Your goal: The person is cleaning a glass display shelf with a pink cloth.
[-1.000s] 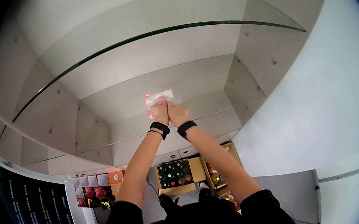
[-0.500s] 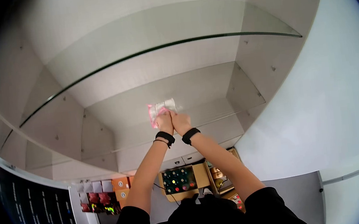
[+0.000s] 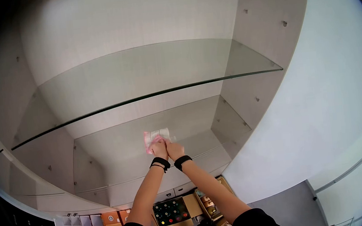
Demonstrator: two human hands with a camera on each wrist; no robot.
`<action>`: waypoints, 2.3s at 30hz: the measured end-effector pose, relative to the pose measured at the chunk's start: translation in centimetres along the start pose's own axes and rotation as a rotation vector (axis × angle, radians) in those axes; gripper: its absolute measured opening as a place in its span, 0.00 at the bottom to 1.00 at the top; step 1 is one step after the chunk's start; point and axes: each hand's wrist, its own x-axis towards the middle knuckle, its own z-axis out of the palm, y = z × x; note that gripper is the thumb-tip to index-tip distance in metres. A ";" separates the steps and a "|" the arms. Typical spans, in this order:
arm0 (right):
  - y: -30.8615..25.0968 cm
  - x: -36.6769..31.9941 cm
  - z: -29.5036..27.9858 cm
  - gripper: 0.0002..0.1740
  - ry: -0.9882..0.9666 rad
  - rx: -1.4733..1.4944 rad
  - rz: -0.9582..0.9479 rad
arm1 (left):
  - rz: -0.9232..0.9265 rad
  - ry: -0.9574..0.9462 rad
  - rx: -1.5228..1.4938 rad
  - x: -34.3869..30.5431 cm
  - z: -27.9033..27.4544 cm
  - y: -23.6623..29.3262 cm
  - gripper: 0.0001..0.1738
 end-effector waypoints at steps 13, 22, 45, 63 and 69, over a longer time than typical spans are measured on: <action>2.1 -1.5 -0.5 0.15 -0.149 -0.034 -0.303 | 0.021 -0.215 0.035 -4.0 -3.6 0.5 0.13; 1.0 5.1 0.6 0.14 -0.087 0.032 -0.171 | -0.125 -0.116 0.032 2.6 -2.2 0.1 0.11; 1.3 2.9 0.0 0.10 -0.111 -0.066 -0.187 | -0.101 -0.145 0.042 0.8 -1.9 0.6 0.13; 1.0 11.8 2.0 0.10 -0.005 -0.025 -0.149 | -0.126 -0.162 -0.012 9.9 1.0 -0.2 0.16; -0.3 14.2 0.4 0.11 -0.006 -0.036 -0.124 | -0.093 -0.038 -0.005 11.8 -0.4 -1.0 0.09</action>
